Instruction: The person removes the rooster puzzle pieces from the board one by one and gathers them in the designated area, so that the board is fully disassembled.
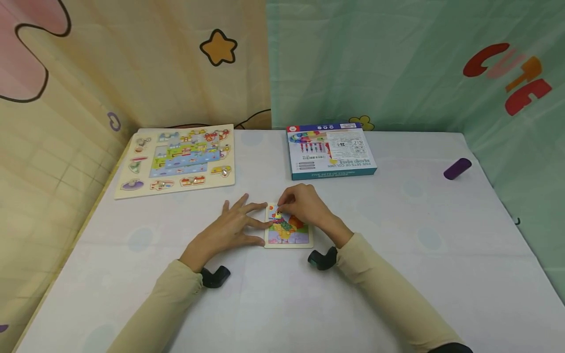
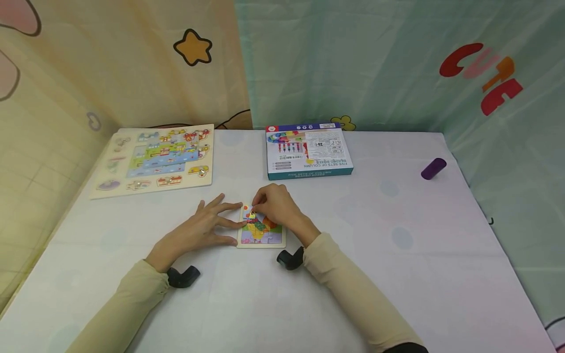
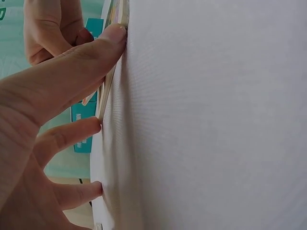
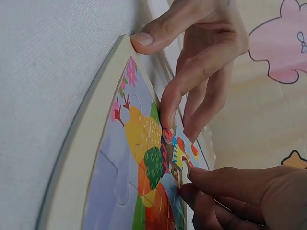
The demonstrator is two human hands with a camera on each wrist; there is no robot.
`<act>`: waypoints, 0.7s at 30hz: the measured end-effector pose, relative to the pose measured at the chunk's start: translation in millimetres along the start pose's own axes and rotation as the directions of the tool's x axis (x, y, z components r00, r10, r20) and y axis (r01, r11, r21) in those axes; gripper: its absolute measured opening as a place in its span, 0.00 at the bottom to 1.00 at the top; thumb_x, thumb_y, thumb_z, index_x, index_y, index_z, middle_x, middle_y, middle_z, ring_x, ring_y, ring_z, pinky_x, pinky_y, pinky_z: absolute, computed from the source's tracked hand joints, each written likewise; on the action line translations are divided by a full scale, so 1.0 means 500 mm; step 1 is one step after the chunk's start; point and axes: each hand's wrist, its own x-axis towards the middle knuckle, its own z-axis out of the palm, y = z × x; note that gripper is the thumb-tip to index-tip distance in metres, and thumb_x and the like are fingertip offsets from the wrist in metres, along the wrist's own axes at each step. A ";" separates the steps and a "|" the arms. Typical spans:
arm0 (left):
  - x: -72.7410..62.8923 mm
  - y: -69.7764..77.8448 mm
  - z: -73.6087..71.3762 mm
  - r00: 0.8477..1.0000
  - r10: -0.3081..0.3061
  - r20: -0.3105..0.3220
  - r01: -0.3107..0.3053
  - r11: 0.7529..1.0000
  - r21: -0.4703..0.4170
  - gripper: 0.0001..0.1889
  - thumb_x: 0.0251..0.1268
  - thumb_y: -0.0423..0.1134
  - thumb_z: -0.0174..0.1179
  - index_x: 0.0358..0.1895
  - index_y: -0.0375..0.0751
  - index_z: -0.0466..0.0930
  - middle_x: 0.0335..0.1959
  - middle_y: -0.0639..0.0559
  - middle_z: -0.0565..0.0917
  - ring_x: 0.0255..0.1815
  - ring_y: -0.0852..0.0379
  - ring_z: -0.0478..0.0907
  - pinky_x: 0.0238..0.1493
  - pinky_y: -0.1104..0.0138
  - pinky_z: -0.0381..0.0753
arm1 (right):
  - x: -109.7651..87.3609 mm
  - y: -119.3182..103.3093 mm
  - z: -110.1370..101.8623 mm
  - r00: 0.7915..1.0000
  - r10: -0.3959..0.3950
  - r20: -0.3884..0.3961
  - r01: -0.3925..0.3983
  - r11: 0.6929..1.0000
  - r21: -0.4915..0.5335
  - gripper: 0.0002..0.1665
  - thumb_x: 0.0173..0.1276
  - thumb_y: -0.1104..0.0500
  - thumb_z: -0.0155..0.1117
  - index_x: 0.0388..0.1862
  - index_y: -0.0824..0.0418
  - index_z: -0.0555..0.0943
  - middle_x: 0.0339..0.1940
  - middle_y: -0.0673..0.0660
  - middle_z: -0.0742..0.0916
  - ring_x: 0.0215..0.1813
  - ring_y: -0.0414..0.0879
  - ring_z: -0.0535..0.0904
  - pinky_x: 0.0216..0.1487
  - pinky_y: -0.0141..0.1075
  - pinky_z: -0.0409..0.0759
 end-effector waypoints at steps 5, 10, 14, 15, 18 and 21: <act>0.001 0.000 0.001 1.000 -0.003 0.000 0.003 1.000 0.001 0.23 0.50 0.52 0.75 0.52 0.55 0.87 0.72 0.51 0.69 0.77 0.31 0.42 0.63 0.26 0.37 | 0.000 -0.001 0.001 1.000 0.026 0.000 -0.026 1.000 0.015 0.07 0.66 0.60 0.68 0.39 0.63 0.87 0.31 0.53 0.86 0.29 0.44 0.78 0.30 0.31 0.79; 0.003 -0.002 0.004 1.000 -0.002 -0.003 0.002 1.000 0.004 0.23 0.50 0.51 0.75 0.52 0.54 0.87 0.72 0.52 0.69 0.77 0.31 0.42 0.63 0.26 0.37 | -0.001 0.003 0.001 0.999 0.054 0.003 -0.054 0.997 0.048 0.07 0.66 0.60 0.68 0.38 0.63 0.86 0.31 0.53 0.87 0.29 0.44 0.79 0.30 0.31 0.79; 0.002 -0.002 0.005 1.000 -0.003 -0.002 0.003 1.000 0.011 0.23 0.50 0.52 0.74 0.53 0.56 0.87 0.72 0.52 0.69 0.77 0.31 0.43 0.63 0.26 0.38 | -0.005 0.010 -0.001 0.998 0.060 0.008 -0.061 0.995 0.080 0.06 0.66 0.59 0.68 0.38 0.62 0.86 0.31 0.52 0.87 0.30 0.44 0.80 0.30 0.32 0.80; 0.002 -0.001 0.005 1.000 -0.002 -0.002 0.002 1.000 0.013 0.23 0.50 0.52 0.74 0.53 0.56 0.87 0.72 0.52 0.69 0.77 0.31 0.43 0.63 0.26 0.38 | -0.006 0.012 -0.003 0.998 0.060 0.006 -0.061 0.994 0.087 0.06 0.66 0.59 0.68 0.37 0.62 0.86 0.31 0.52 0.87 0.30 0.44 0.80 0.31 0.32 0.80; 0.002 -0.001 0.005 1.000 -0.004 0.001 0.004 1.000 0.028 0.24 0.49 0.53 0.75 0.53 0.57 0.86 0.72 0.53 0.69 0.77 0.31 0.43 0.64 0.26 0.39 | -0.013 0.020 -0.013 0.998 0.060 -0.002 -0.060 0.993 0.103 0.06 0.65 0.60 0.69 0.36 0.62 0.86 0.31 0.52 0.88 0.31 0.44 0.81 0.33 0.33 0.80; 0.003 -0.002 0.005 1.000 -0.010 0.003 0.010 0.999 0.039 0.24 0.48 0.53 0.75 0.53 0.56 0.86 0.72 0.53 0.69 0.77 0.31 0.43 0.64 0.26 0.39 | -0.020 0.029 -0.028 0.998 0.064 -0.017 -0.062 0.993 0.104 0.05 0.64 0.60 0.70 0.36 0.62 0.86 0.30 0.52 0.88 0.32 0.45 0.81 0.35 0.34 0.79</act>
